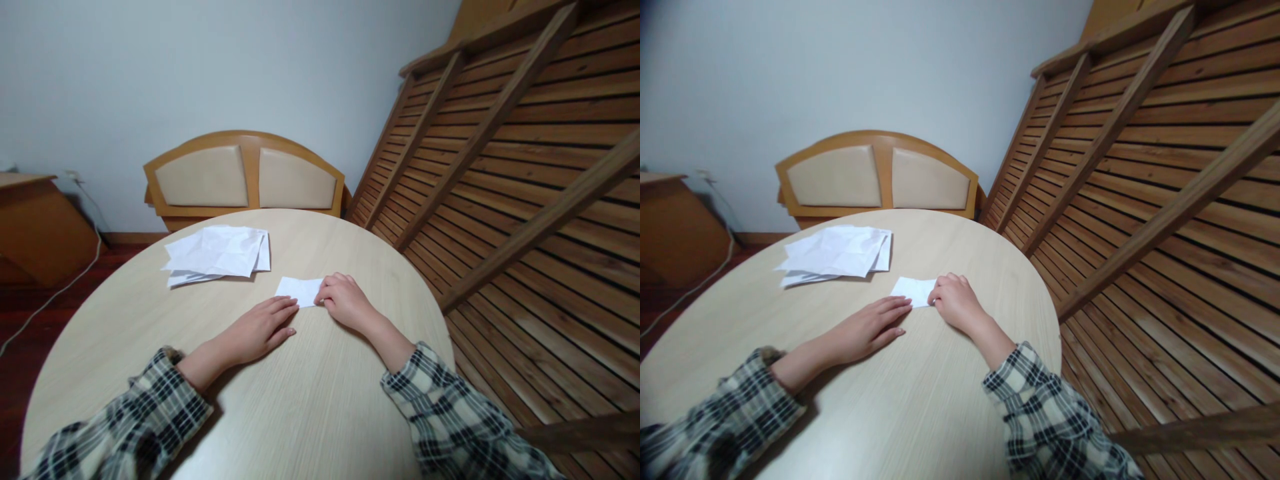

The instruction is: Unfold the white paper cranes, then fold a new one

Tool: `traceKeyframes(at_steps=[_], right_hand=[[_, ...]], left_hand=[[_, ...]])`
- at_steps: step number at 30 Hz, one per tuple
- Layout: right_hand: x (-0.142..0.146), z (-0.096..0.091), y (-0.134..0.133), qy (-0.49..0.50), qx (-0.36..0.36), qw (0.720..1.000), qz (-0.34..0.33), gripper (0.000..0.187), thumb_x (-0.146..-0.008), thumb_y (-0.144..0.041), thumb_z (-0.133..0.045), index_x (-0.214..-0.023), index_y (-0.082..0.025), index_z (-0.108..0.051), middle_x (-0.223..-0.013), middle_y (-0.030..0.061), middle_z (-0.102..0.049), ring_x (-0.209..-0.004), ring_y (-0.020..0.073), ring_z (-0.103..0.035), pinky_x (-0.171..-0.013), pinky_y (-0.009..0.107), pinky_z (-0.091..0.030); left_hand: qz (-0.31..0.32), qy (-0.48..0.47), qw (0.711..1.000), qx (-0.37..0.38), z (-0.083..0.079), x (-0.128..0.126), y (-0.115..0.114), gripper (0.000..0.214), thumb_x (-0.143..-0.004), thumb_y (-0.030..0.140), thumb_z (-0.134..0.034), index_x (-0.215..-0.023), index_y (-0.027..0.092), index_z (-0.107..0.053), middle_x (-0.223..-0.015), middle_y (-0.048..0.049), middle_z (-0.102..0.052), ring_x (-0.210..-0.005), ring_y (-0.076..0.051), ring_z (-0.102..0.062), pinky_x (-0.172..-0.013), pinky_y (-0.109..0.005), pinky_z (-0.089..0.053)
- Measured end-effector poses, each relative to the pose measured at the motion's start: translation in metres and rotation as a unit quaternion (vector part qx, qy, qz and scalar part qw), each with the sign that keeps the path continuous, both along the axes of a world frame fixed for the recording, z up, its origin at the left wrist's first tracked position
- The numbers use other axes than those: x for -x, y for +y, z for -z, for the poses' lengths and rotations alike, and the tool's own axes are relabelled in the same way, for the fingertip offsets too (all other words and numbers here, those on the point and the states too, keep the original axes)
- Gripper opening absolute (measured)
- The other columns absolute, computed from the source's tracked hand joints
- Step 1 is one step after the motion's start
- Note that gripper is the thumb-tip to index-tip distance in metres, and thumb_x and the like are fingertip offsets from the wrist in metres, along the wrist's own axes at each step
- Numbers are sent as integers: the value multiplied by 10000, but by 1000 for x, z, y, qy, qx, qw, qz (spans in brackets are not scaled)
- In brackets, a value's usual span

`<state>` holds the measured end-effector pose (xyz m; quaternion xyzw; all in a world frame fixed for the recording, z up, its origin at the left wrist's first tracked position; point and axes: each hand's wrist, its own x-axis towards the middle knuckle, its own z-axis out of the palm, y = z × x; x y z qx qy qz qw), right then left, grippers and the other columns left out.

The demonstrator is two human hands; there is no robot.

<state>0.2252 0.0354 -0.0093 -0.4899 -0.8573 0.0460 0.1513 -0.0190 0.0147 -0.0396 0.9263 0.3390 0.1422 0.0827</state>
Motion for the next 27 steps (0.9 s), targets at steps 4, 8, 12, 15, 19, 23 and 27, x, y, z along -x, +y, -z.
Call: traceKeyframes(at_steps=[4,8,12,15,19,23,27], right_hand=[[2,0,0,-3,7,1000,6,286,-881,-61,-578,-833,-245,-792,-905,39,-697,-965,205,-535,-865,353,-333],[4,1,-1,4,15,1000,15,297,-880,-56,-569,-819,-242,-792,-899,43,-699,-958,208,-540,-848,352,-339],[4,0,0,8,23,1000,18,319,-877,-44,-559,-821,-251,-796,-899,45,-701,-957,210,-545,-846,355,-346],[5,-2,-1,11,31,999,21,331,-873,-31,-555,-815,-250,-796,-898,48,-701,-954,208,-548,-845,355,-353],[5,-3,-2,15,36,999,22,335,-868,-21,-554,-820,-247,-796,-899,47,-703,-957,205,-553,-852,355,-358],[4,-2,-3,14,37,999,24,333,-868,-23,-554,-831,-246,-798,-904,44,-704,-960,205,-553,-855,355,-356],[3,1,-1,7,19,1000,22,322,-884,-43,-559,-872,-258,-798,-910,46,-700,-972,206,-541,-837,355,-346]], left_hand=[[0,2,1000,-8,1,0,0,496,-1005,438,-441,-1406,158,-518,-1460,-137,-533,-1368,-274,-465,-1153,-468,-380],[7,6,1000,-23,-1,1,2,467,-1005,415,-450,-1388,163,-542,-1444,-132,-552,-1344,-275,-493,-1136,-468,-398],[9,16,998,-54,-13,8,5,364,-1003,370,-470,-1254,180,-654,-1307,-113,-660,-1249,-274,-571,-1072,-477,-450],[28,16,996,-85,-25,15,6,311,-1006,340,-467,-1108,189,-720,-1193,-93,-716,-1146,-261,-623,-1014,-473,-482],[42,3,995,-86,-34,21,8,294,-1002,287,-469,-950,192,-743,-1030,-72,-759,-969,-229,-672,-928,-454,-508],[51,-2,997,-66,-34,22,9,302,-1001,270,-464,-916,182,-740,-1001,-75,-766,-902,-214,-684,-869,-419,-520],[51,-6,997,-54,-35,21,8,308,-1004,268,-457,-911,177,-736,-980,-82,-763,-869,-206,-680,-834,-399,-518]])
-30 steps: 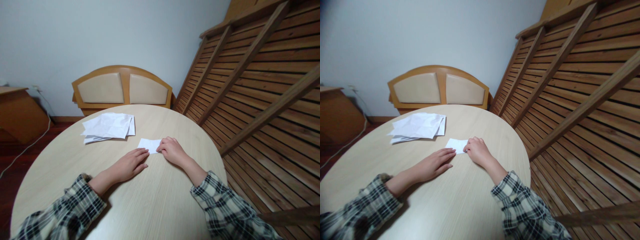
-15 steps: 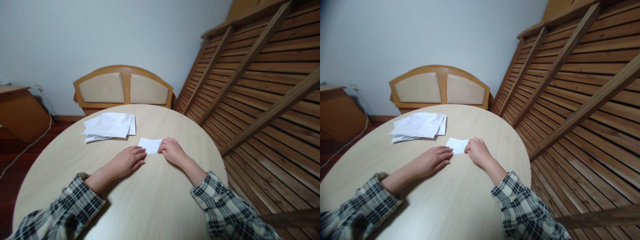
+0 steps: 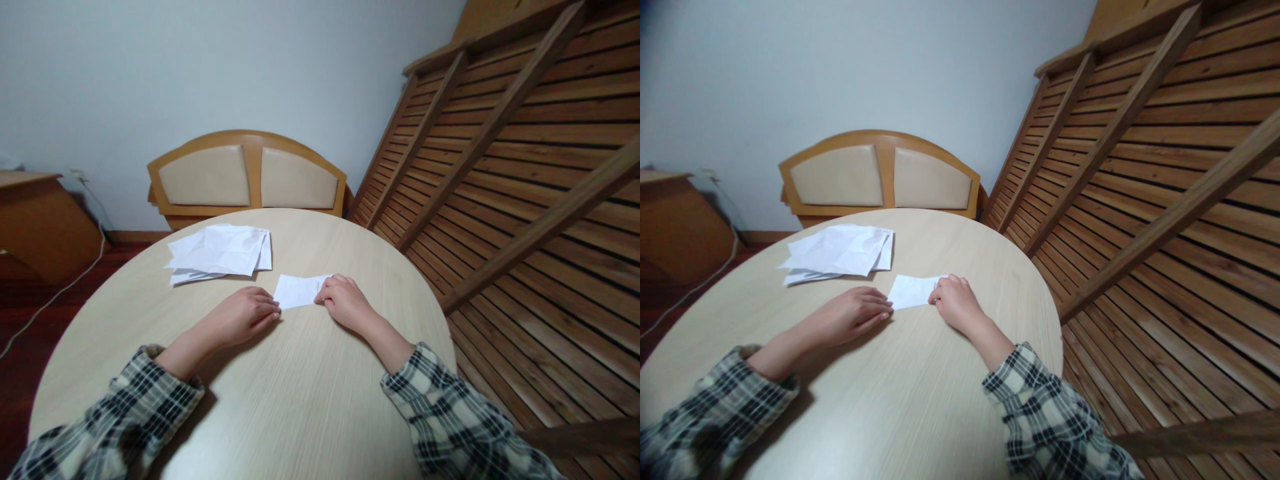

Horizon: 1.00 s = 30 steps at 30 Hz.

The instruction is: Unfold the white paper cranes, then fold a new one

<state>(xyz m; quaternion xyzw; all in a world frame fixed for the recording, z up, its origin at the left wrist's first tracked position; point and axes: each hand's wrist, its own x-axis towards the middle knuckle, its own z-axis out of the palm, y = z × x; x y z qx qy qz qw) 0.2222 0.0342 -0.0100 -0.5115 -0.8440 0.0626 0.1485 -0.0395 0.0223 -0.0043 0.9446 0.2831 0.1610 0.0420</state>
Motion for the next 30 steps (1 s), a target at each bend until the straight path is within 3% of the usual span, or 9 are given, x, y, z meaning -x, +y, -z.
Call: traceKeyframes(at_steps=[6,17,24,30], right_hand=[[-1,5,1,-9,-19,1000,4,272,-911,-94,-579,-940,-266,-788,-977,46,-688,-1018,213,-528,-861,358,-338],[-2,23,3,-33,-56,998,-9,304,-963,-148,-503,-1169,-234,-710,-1093,80,-641,-1074,235,-497,-896,374,-337],[5,13,-3,-15,-36,999,-29,251,-980,-253,-538,-1166,-222,-704,-1108,77,-650,-1103,237,-502,-925,386,-338],[7,10,-6,-5,-17,998,-53,268,-962,-338,-591,-1172,-210,-698,-1140,83,-652,-1134,236,-514,-956,388,-342]], left_hand=[[7,5,1000,7,-2,-4,-5,335,-1011,284,-435,-901,183,-735,-931,-78,-748,-896,-209,-668,-872,-401,-503],[26,-17,999,41,6,-16,-18,282,-999,296,-469,-1104,197,-711,-1050,-78,-752,-1053,-232,-661,-984,-434,-482],[40,-35,997,63,16,-27,-29,312,-990,327,-509,-1247,233,-657,-1261,-78,-694,-1213,-245,-600,-1083,-460,-435],[56,-60,995,64,16,-27,-27,337,-995,264,-498,-1311,253,-613,-1333,-71,-650,-1251,-219,-572,-1100,-440,-430]])
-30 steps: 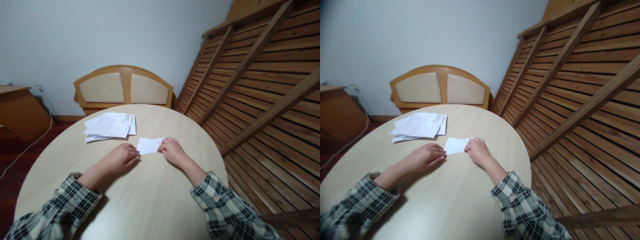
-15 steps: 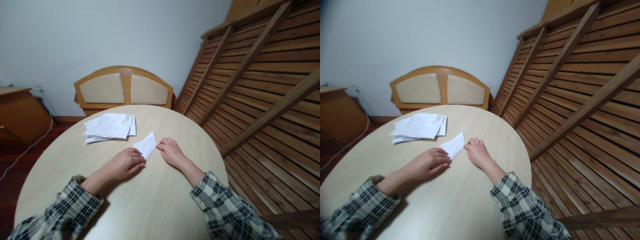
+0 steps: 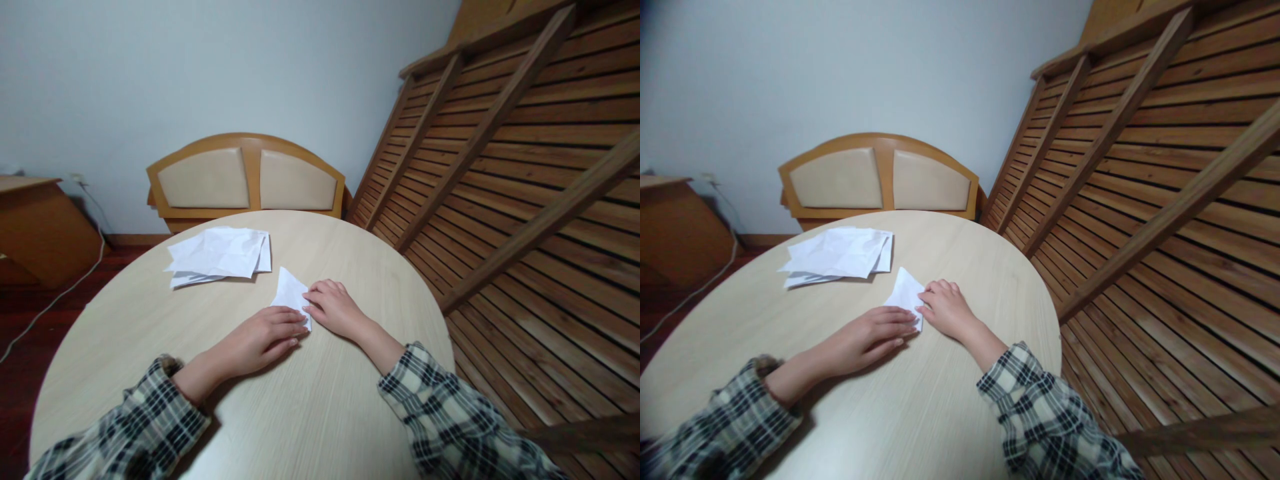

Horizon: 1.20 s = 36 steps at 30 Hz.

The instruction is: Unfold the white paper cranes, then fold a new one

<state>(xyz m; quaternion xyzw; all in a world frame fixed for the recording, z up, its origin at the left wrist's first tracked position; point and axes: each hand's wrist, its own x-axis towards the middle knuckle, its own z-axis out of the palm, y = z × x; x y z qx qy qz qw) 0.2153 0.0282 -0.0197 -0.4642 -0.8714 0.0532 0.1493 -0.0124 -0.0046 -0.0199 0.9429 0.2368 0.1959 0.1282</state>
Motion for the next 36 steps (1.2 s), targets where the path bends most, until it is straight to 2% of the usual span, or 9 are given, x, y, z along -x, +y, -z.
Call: traceKeyframes(at_steps=[4,9,13,19,28,36], right_hand=[[0,2,1,4,4,1000,-10,291,-956,-331,-600,-1208,-211,-683,-1167,79,-654,-1157,240,-519,-979,402,-340],[3,4,2,14,8,1000,-20,283,-971,-315,-568,-1219,-231,-676,-1198,81,-660,-1164,237,-525,-992,413,-332],[4,7,8,18,-3,999,-35,286,-970,-299,-560,-1223,-231,-676,-1215,81,-659,-1163,236,-534,-1000,415,-328],[0,11,28,34,-28,997,-63,267,-948,-255,-565,-1177,-231,-699,-1176,74,-676,-1127,218,-561,-997,407,-327],[-8,18,70,59,-55,992,-98,241,-909,-216,-589,-1114,-213,-717,-1124,67,-691,-1075,206,-586,-988,397,-340],[-11,21,83,67,-49,990,-116,259,-896,-191,-593,-1121,-232,-715,-1144,66,-697,-1092,205,-593,-994,406,-353]], left_hand=[[-42,-34,998,-46,3,19,17,365,-971,188,-487,-1314,238,-603,-1303,-91,-657,-1238,-241,-564,-1048,-484,-470],[-102,-58,988,-102,16,39,41,387,-913,109,-507,-1261,227,-627,-1253,-100,-672,-1164,-253,-589,-982,-515,-501],[-112,-58,984,-129,22,35,52,321,-905,103,-505,-1164,191,-674,-1169,-114,-700,-1085,-254,-608,-922,-492,-526],[-90,-40,987,-130,22,24,70,283,-929,90,-489,-1060,196,-717,-1051,-92,-737,-1021,-244,-619,-880,-439,-520],[-86,-28,988,-128,25,15,100,373,-879,21,-455,-1096,188,-707,-1082,-85,-736,-1015,-232,-605,-898,-421,-515],[-89,-60,989,-100,30,16,109,458,-800,-11,-445,-1120,198,-697,-1099,-80,-726,-1026,-224,-606,-916,-441,-512]])
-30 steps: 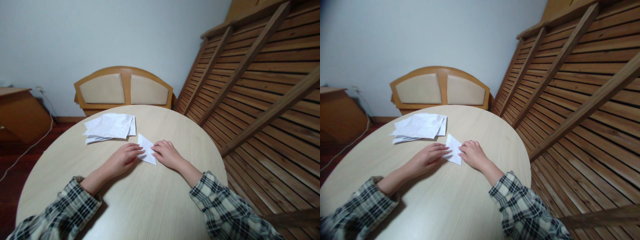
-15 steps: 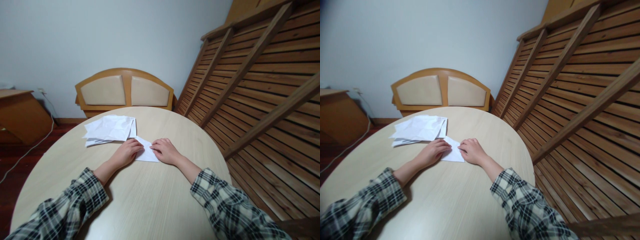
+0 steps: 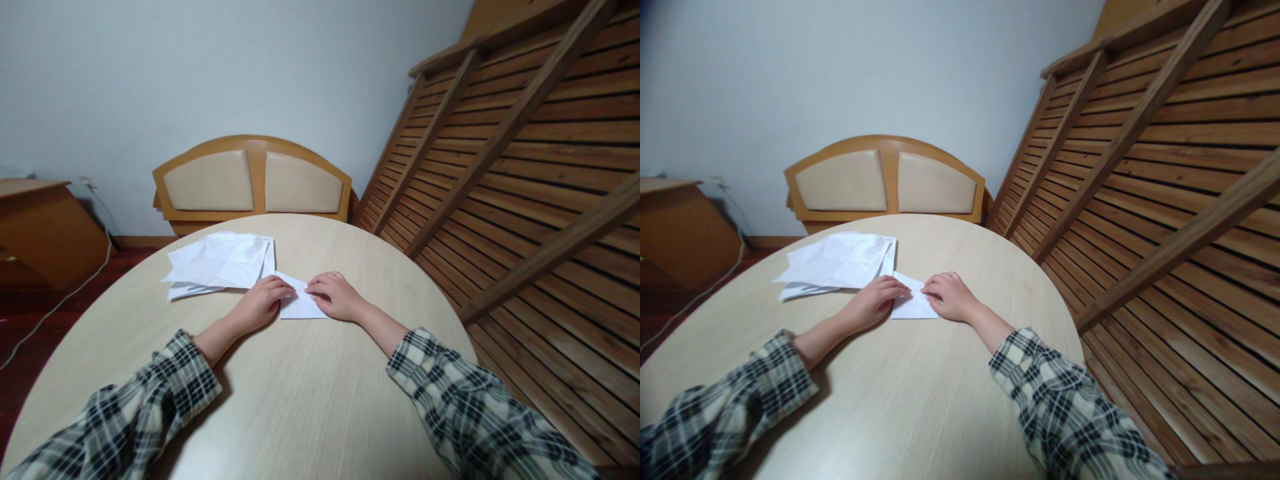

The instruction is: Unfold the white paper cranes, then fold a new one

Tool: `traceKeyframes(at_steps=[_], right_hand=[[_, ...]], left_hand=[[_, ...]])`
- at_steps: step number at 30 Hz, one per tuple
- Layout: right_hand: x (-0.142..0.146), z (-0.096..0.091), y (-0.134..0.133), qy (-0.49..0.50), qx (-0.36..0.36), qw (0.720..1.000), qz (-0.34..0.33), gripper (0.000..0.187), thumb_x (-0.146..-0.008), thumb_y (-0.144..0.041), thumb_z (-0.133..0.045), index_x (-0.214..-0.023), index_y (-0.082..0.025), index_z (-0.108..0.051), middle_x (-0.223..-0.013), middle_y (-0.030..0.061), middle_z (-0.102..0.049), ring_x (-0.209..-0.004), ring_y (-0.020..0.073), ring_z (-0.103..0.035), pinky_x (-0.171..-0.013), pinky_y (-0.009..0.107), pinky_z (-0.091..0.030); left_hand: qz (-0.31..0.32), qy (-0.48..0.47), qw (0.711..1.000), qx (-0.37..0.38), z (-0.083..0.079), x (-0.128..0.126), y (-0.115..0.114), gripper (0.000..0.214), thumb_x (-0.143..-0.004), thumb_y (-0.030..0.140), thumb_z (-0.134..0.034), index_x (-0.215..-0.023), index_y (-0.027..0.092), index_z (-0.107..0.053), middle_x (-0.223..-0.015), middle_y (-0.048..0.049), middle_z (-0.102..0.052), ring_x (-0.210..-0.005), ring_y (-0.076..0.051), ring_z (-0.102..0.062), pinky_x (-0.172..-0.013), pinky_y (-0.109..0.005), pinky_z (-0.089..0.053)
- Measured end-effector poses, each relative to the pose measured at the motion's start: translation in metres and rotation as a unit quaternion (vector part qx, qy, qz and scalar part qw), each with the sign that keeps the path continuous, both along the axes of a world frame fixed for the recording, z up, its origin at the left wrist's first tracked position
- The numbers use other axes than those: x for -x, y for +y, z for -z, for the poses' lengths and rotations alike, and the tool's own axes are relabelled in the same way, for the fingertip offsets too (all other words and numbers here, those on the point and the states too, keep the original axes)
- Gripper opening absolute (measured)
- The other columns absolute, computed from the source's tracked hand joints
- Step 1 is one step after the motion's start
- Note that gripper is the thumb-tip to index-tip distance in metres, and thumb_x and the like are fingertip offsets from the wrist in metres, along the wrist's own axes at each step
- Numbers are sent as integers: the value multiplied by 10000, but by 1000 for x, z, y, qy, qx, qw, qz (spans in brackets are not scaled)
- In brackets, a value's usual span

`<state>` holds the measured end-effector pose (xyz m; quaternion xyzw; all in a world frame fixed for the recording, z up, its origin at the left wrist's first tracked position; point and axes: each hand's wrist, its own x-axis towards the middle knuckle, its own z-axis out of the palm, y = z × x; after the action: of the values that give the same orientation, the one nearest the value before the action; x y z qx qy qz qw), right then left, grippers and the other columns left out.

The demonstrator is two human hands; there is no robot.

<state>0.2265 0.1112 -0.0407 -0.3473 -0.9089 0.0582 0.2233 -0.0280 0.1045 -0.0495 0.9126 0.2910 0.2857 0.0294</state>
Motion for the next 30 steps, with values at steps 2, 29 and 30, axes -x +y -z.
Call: traceKeyframes(at_steps=[2,29,30], right_hand=[[-1,2,2,3,8,1000,-1,262,-897,-187,-593,-1124,-239,-713,-1157,62,-697,-1104,204,-592,-996,406,-357],[-5,20,18,74,11,997,12,266,-861,-103,-614,-1058,-221,-747,-1124,69,-728,-1069,218,-640,-962,413,-459],[-5,20,18,73,11,997,13,265,-861,-102,-614,-1057,-220,-747,-1124,68,-728,-1068,219,-640,-962,414,-459]], left_hand=[[1,-4,1000,11,0,1,0,468,-793,-13,-442,-1129,200,-688,-1104,-76,-723,-1037,-227,-600,-926,-450,-506],[16,-51,996,73,-12,-1,-11,168,-788,107,-551,-891,195,-651,-1012,-53,-717,-996,-224,-594,-910,-387,-478],[17,-50,996,73,-12,-1,-11,166,-782,98,-553,-879,196,-646,-1004,-50,-715,-992,-221,-594,-906,-382,-478]])
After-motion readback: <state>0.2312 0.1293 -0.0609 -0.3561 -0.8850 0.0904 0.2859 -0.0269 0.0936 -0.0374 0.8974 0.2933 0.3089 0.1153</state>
